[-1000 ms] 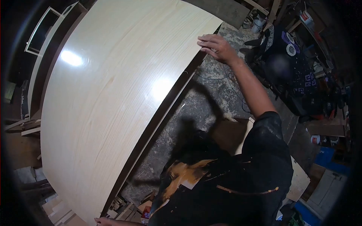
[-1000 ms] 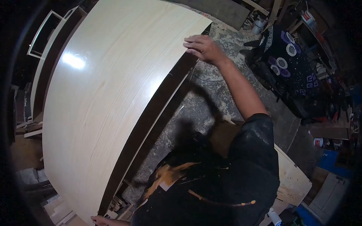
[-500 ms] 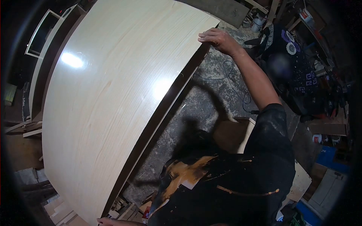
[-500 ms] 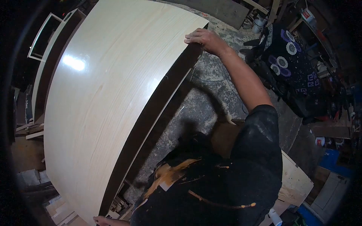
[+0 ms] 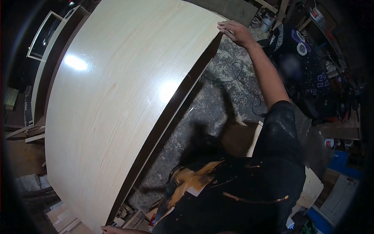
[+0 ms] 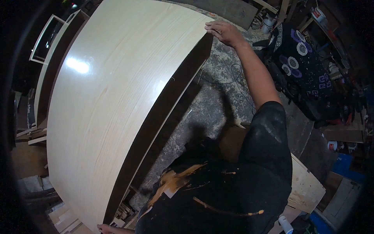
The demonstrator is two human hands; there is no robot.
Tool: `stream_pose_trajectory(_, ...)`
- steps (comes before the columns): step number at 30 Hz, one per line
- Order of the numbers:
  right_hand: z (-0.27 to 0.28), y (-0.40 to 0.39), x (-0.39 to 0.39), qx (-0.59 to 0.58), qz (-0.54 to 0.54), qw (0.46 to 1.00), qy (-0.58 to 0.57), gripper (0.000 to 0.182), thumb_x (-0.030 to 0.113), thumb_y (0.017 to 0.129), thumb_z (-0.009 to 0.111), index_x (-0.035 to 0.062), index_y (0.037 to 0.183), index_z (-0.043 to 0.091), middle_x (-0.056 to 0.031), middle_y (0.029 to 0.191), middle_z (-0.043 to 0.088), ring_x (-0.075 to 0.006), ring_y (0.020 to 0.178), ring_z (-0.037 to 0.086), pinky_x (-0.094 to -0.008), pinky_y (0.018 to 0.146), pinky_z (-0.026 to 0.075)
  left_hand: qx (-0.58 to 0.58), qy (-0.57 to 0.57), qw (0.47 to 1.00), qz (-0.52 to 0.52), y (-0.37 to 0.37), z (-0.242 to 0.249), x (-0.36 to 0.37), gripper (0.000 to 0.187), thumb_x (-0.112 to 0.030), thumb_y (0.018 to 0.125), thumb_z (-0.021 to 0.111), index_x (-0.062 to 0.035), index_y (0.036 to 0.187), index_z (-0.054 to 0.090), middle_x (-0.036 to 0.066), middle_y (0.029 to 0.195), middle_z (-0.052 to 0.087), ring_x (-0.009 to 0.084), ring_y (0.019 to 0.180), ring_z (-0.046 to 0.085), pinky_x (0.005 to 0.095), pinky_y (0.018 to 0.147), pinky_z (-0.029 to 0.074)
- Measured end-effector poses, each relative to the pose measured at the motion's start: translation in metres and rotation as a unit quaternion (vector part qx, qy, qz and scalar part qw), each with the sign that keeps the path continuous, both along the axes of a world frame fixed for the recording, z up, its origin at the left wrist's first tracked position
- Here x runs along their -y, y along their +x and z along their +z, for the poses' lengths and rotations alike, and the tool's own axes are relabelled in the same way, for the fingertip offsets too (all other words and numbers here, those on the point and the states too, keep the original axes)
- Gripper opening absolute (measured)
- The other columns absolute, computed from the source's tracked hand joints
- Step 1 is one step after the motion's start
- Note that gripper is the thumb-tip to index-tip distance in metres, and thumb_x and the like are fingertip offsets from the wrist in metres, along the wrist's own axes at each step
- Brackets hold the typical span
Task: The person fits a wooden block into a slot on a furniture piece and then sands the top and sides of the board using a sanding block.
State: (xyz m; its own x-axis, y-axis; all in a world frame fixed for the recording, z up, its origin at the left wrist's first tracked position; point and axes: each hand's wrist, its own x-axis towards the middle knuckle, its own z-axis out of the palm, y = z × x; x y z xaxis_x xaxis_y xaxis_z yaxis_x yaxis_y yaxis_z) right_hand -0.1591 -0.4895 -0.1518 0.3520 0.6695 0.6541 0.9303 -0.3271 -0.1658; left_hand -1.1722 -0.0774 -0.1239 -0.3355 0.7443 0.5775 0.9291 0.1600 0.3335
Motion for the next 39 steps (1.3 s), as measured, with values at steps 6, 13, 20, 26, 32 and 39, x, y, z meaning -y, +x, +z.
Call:
stream_pose_trajectory(6,0.011,0.006,-0.005,0.051,-0.177,0.980,-0.073,0.026,0.020,0.097,0.055,0.0088,0.115,0.069,-0.0101,0.126,0.065,-0.0292,0.119,0.060,-0.0397,0.099,0.049,-0.053,-0.072,0.994,-0.066,-0.005,-0.002,-0.011,0.059,-0.042,0.096,0.053,0.0025,0.135,0.046,0.025,0.129,0.055,0.0376,0.117,0.054,0.0431,0.102,0.041)
stream_pose_trajectory(13,0.014,-0.094,-0.066,-0.050,-0.038,0.996,-0.055,0.029,0.020,0.096,0.055,0.0009,0.115,0.067,-0.0152,0.123,0.065,-0.0309,0.120,0.059,-0.0409,0.102,0.046,-0.082,-0.353,0.917,-0.168,0.016,-0.061,-0.045,0.073,-0.044,0.105,0.033,0.0054,0.153,0.011,0.024,0.161,0.008,0.0362,0.150,0.004,0.0438,0.122,0.005)
stream_pose_trajectory(20,0.051,-0.301,-0.128,-0.093,0.209,0.963,-0.145,0.028,0.009,0.089,0.062,0.0026,0.116,0.067,-0.0132,0.129,0.063,-0.0325,0.127,0.054,-0.0441,0.107,0.042,-0.002,-0.248,0.944,-0.219,0.128,-0.041,0.063,0.062,-0.033,0.105,0.034,0.0003,0.154,0.014,0.020,0.162,0.007,0.0337,0.151,0.002,0.0436,0.122,0.002)
stream_pose_trajectory(26,0.069,-0.399,-0.214,-0.085,0.391,0.881,-0.253,0.033,0.012,0.092,0.062,0.0085,0.124,0.066,-0.0079,0.135,0.059,-0.0298,0.134,0.048,-0.0464,0.113,0.036,-0.038,-0.190,0.961,-0.197,0.145,-0.007,0.055,0.063,-0.044,0.101,0.044,-0.0095,0.152,0.031,0.018,0.158,0.026,0.0363,0.148,0.020,0.0531,0.119,0.014)
stream_pose_trajectory(32,0.074,-0.530,-0.281,-0.070,0.503,0.813,-0.285,0.036,0.015,0.094,0.058,0.0065,0.128,0.062,-0.0083,0.137,0.057,-0.0278,0.135,0.046,-0.0436,0.117,0.032,-0.025,-0.142,0.977,-0.158,0.059,-0.013,0.025,0.066,-0.047,0.099,0.048,-0.0073,0.150,0.035,0.016,0.156,0.033,0.0341,0.146,0.027,0.0570,0.117,0.015)
stream_pose_trajectory(39,0.080,-0.732,-0.384,-0.012,0.572,0.750,-0.332,0.041,0.017,0.099,0.052,0.0062,0.138,0.052,-0.0086,0.147,0.047,-0.0267,0.140,0.039,-0.0424,0.120,0.028,-0.047,-0.095,0.966,-0.235,-0.021,-0.010,-0.010,0.057,-0.043,0.098,0.048,-0.0103,0.145,0.044,0.012,0.151,0.042,0.0324,0.141,0.037,0.0543,0.117,0.020)
